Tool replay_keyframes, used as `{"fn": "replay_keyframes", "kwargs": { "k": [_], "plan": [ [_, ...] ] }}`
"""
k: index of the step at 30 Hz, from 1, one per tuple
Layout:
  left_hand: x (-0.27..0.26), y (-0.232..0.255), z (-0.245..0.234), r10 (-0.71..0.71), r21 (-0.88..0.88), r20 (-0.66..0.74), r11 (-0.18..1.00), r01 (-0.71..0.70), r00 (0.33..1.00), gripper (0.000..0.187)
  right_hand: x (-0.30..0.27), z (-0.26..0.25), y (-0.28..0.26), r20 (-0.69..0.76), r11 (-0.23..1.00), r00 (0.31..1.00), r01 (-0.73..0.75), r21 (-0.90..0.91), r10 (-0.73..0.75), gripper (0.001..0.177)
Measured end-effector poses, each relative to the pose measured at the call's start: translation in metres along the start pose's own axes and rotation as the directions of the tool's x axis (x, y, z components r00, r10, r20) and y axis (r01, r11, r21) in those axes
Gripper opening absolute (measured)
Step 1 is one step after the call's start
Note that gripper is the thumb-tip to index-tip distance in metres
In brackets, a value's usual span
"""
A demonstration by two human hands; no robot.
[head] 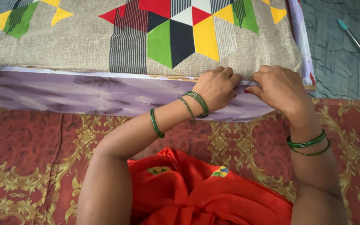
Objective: The person covers a piece of furniture by smoothing and tucking a patterned fabric over its surface and edges by hand.
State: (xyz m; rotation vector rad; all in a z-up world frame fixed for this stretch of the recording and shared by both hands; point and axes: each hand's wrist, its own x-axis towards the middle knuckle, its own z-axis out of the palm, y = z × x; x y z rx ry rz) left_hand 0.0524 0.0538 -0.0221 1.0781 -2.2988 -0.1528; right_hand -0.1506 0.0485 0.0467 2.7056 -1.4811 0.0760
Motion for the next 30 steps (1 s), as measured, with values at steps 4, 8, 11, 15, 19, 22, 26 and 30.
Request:
{"fn": "replay_keyframes", "kwargs": {
  "k": [4,8,11,15,19,22,26,30],
  "plan": [
    [-0.008,-0.006,-0.018,-0.005,-0.063,0.082,0.998,0.01,0.997,0.038,0.0,0.002,-0.016,-0.17,0.995,0.981,0.098,0.028,-0.091,0.026],
    [-0.021,-0.017,-0.036,-0.098,0.178,0.043,0.98,0.089,0.994,0.021,0.011,0.012,-0.023,-0.211,0.965,0.959,0.219,0.142,-0.186,0.029],
    [-0.032,-0.033,-0.05,-0.143,0.219,-0.012,0.965,0.142,0.99,0.027,0.016,0.021,-0.025,-0.18,0.965,0.975,0.169,0.2,-0.133,0.031],
    [-0.035,-0.044,-0.048,-0.128,0.168,0.029,0.978,0.121,0.991,0.029,0.025,0.02,-0.02,-0.065,0.957,0.992,0.124,0.262,-0.11,0.03],
    [-0.033,-0.052,-0.041,-0.131,0.182,0.094,0.977,0.112,0.987,0.027,0.025,0.012,-0.027,-0.066,0.977,0.991,0.125,0.175,-0.115,0.027],
    [-0.033,-0.058,-0.042,-0.094,0.151,0.102,0.985,0.078,0.99,0.027,0.023,0.008,-0.042,-0.173,0.972,0.975,0.168,0.163,-0.139,0.029],
    [-0.034,-0.065,-0.043,-0.101,0.103,0.106,0.991,0.09,0.989,0.026,0.034,0.014,-0.054,-0.259,0.955,0.939,0.267,0.13,-0.227,0.032],
    [-0.042,-0.065,-0.044,-0.059,0.058,0.041,0.997,0.056,0.997,0.023,0.044,0.021,-0.048,-0.152,0.933,0.974,0.209,0.294,-0.17,0.026]
  ]
}}
